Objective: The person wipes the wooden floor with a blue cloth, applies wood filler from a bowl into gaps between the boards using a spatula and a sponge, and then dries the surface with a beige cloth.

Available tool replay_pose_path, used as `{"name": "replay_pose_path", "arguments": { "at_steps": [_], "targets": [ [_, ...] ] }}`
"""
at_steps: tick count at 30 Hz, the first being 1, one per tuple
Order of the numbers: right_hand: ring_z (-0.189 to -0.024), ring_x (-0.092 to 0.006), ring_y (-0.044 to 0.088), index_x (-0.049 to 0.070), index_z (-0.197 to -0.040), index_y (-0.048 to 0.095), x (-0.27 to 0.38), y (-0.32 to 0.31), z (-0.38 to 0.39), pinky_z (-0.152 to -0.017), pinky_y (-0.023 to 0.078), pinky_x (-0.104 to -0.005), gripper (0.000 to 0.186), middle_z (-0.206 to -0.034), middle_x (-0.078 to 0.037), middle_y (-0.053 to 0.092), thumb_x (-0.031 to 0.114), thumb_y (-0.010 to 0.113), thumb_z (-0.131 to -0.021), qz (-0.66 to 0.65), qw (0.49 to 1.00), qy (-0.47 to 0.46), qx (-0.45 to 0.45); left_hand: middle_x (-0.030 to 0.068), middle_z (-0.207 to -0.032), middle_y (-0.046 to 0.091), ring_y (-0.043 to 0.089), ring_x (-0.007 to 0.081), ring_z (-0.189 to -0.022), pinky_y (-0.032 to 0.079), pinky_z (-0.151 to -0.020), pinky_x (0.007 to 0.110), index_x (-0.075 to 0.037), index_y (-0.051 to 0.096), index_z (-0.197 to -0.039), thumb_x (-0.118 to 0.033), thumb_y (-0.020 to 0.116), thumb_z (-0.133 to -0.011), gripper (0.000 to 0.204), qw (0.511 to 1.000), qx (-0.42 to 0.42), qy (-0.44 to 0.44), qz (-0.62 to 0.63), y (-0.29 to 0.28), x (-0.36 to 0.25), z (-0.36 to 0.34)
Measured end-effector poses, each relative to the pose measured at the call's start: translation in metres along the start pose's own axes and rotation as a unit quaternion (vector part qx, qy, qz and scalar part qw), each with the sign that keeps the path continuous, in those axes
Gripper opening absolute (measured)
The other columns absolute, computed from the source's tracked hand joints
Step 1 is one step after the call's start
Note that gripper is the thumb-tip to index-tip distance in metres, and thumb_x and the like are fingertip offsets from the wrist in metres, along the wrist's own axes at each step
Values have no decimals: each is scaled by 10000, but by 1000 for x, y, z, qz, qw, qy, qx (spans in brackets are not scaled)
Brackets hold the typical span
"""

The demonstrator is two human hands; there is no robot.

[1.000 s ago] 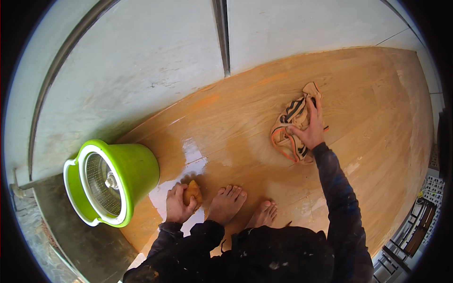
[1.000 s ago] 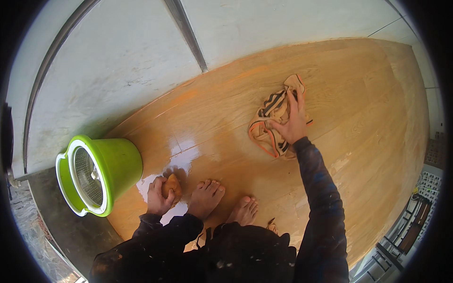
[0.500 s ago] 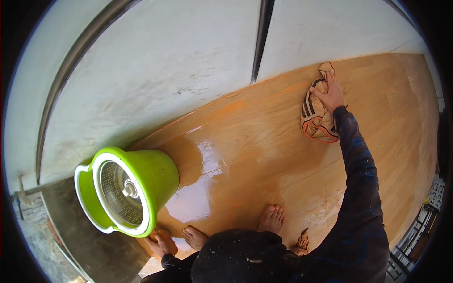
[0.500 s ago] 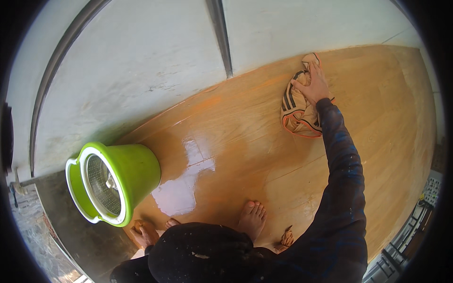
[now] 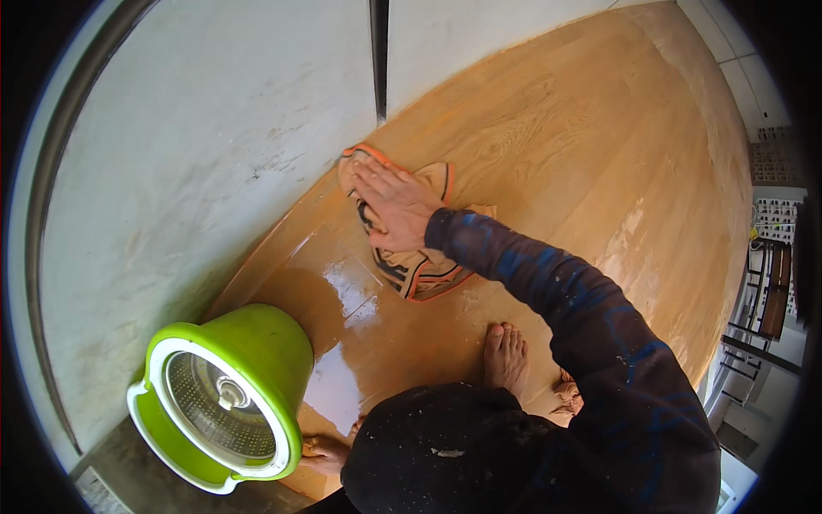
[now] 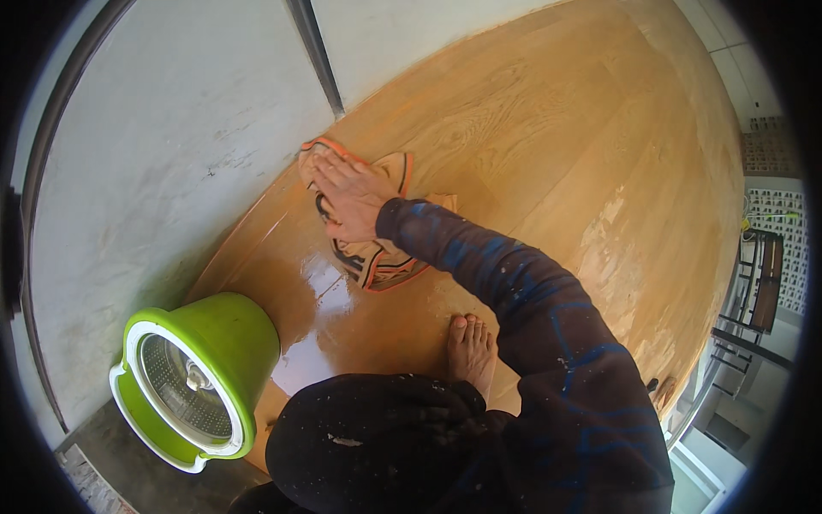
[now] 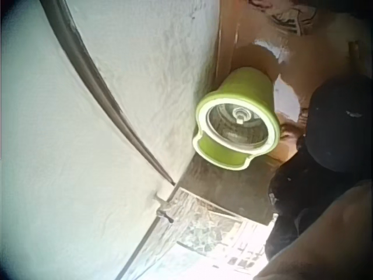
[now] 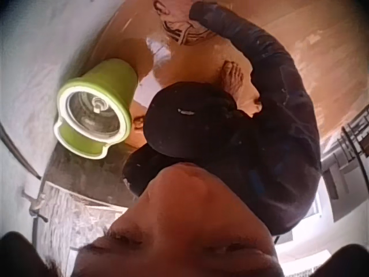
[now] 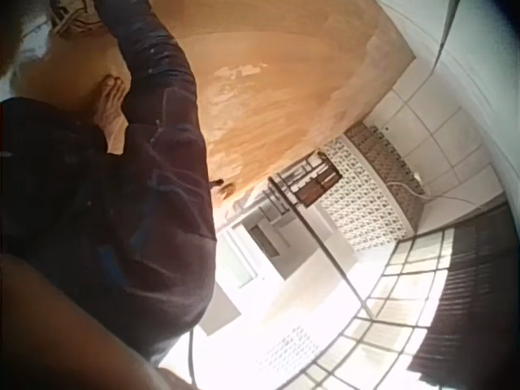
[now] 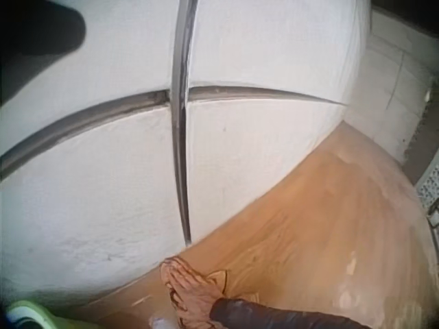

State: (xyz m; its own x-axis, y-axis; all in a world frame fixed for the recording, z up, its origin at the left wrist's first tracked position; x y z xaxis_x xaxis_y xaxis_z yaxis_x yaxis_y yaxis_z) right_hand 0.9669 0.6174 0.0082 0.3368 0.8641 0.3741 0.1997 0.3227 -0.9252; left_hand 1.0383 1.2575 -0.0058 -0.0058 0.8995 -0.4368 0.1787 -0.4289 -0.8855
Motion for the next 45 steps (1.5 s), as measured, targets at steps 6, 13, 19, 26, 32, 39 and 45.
{"name": "replay_pose_path", "arguments": {
  "at_steps": [6, 13, 19, 26, 32, 39, 45],
  "targets": [
    [-1485, -342, 428, -44, -1495, 502, 209, 67, 13, -1185, 370, -469, 848, -1572, -225, 483, 391, 715, -799, -85, 983, -161, -10, 363, -1419, 554, 560, 508, -1287, 431, -1101, 539, 78, 426, -1476, -362, 479, -1071, 600, 1000, 15, 14, 7, 10, -9, -3],
    [-1223, -283, 610, 47, -1417, 552, 114, -8, 65, -1050, 477, -386, 588, -1269, -174, 639, 227, 729, -886, -461, 869, 176, 40, 358, -1396, 566, 562, 506, -1283, 429, -1106, 542, 75, 440, -1434, -339, 476, -1074, 550, 998, 43, 36, -19, 4, -9, 7],
    [-1106, -374, 653, 22, -1406, 540, -64, -61, 124, -975, 516, -451, 544, -1170, -217, 688, 404, 634, -1030, -520, 788, 299, -139, 354, -1377, 576, 563, 504, -1281, 427, -1110, 545, 73, 453, -1398, -319, 474, -1076, 508, 984, 131, 102, -64, 32, -55, 45],
    [-1502, -510, 338, 196, -1536, 514, -1, -66, 160, -1114, 284, -765, 772, -1630, -218, 402, 582, 717, -899, 36, 968, 215, -124, 348, -1354, 588, 564, 502, -1278, 425, -1115, 548, 70, 467, -1356, -297, 471, -1078, 461, 949, 219, 190, -123, 81, -110, 85],
    [-1539, -495, 280, 269, -1543, 534, -86, -62, 144, -1139, 270, -753, 793, -1670, -140, 376, 580, 752, -846, 86, 965, 222, -106, 344, -1334, 598, 565, 501, -1275, 423, -1119, 551, 68, 480, -1320, -277, 469, -1080, 421, 932, 240, 210, -174, 103, -130, 106],
    [-1460, -502, 414, 235, -1610, 414, -325, -163, 169, -1189, 364, -555, 978, -1644, -287, 361, 626, 763, -785, 244, 827, 448, -238, 339, -1311, 610, 567, 499, -1272, 421, -1124, 554, 65, 494, -1278, -254, 466, -1082, 376, 926, 234, 200, -219, 102, -106, 121],
    [-1410, -447, 503, 266, -1574, 446, -450, -163, 152, -1133, 441, -558, 791, -1586, -131, 510, 698, 602, -931, 255, 806, 507, -164, 334, -1292, 620, 568, 497, -1269, 419, -1128, 557, 62, 507, -1242, -235, 463, -1084, 340, 908, 214, 199, -301, 99, -65, 125]
  ]
}}
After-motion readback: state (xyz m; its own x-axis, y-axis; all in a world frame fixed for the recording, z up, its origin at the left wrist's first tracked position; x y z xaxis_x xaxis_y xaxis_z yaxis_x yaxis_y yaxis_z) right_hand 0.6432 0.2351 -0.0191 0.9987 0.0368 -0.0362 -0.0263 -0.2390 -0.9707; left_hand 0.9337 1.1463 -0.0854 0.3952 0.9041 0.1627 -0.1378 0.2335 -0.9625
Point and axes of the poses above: each hand's wrist, its own z-axis away from the middle knuckle, its own y-axis out of the palm, x = y × z, the point moved 10 cm from there along -z, towards the middle knuckle
